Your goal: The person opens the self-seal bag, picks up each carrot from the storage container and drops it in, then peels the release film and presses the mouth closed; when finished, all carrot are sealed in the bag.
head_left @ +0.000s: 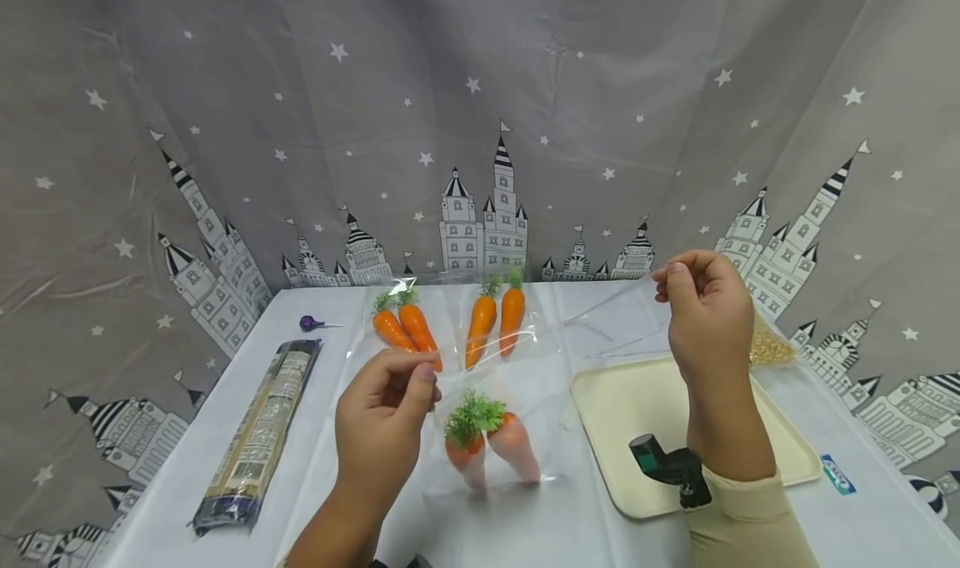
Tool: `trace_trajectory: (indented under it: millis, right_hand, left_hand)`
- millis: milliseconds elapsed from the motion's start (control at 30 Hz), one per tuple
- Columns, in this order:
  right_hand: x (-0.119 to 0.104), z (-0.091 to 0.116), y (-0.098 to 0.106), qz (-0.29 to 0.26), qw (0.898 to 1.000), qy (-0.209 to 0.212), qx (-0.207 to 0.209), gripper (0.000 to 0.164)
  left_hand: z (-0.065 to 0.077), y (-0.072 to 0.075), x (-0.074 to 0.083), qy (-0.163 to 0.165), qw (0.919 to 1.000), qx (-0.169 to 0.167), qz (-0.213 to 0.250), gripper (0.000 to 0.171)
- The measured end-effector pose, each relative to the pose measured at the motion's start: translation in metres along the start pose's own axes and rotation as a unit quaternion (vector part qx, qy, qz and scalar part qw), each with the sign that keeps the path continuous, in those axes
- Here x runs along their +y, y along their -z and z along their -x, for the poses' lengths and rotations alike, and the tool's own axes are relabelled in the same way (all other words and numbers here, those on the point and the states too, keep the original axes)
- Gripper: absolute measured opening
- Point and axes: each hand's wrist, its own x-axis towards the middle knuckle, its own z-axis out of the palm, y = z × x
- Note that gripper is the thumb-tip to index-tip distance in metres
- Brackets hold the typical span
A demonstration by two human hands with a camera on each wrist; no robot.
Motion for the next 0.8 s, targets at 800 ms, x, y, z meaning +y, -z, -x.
trace_trajectory:
  millis: [800]
  right_hand:
    - [0.045,-0.027,0.02,-0.148,0.978,-0.147,0.022,0.013]
  left_hand:
    - [0.001,0.005,-0.006,-0.035,0.9992,0.013,0.013,0.01]
